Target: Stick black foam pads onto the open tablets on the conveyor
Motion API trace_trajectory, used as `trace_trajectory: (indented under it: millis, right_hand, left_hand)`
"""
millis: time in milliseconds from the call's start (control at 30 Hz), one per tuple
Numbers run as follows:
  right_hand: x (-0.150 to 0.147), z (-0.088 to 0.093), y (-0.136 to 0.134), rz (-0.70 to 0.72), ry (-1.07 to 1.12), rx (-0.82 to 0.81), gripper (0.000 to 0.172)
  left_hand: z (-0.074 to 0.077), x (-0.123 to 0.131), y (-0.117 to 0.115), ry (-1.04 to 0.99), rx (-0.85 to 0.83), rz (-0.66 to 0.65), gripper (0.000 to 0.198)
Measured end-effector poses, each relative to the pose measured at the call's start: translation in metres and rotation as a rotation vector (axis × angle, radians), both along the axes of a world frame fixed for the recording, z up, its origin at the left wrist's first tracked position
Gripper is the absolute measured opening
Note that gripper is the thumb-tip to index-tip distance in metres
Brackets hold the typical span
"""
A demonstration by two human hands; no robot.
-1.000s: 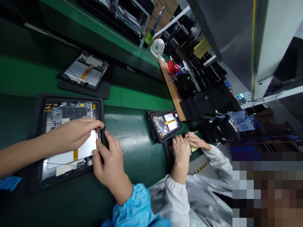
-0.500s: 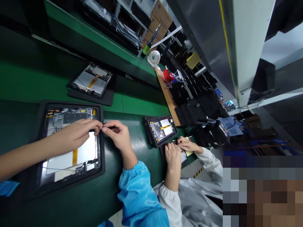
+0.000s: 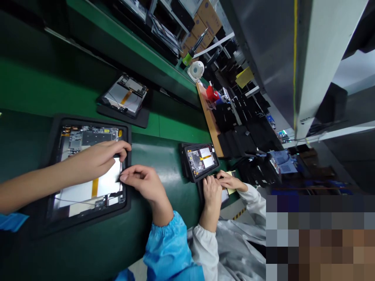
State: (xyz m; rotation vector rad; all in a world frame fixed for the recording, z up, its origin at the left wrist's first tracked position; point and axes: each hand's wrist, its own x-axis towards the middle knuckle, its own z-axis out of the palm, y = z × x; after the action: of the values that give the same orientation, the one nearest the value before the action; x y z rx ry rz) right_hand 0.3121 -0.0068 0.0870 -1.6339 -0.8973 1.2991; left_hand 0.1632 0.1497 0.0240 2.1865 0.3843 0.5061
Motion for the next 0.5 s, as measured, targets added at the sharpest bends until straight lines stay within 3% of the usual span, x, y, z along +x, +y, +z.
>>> trace_trajectory:
  millis: [200, 500]
  right_hand:
    - [0.001, -0.01, 0.017, -0.125, 0.024, -0.058, 0.044]
    - [0.0, -0.023, 0.018, -0.106, -0.085, -0.009, 0.048]
  left_hand:
    - [0.006, -0.002, -0.001, -0.008, 0.006, -0.02, 0.037]
    - [0.005, -0.004, -0.002, -0.005, -0.011, -0.031, 0.04]
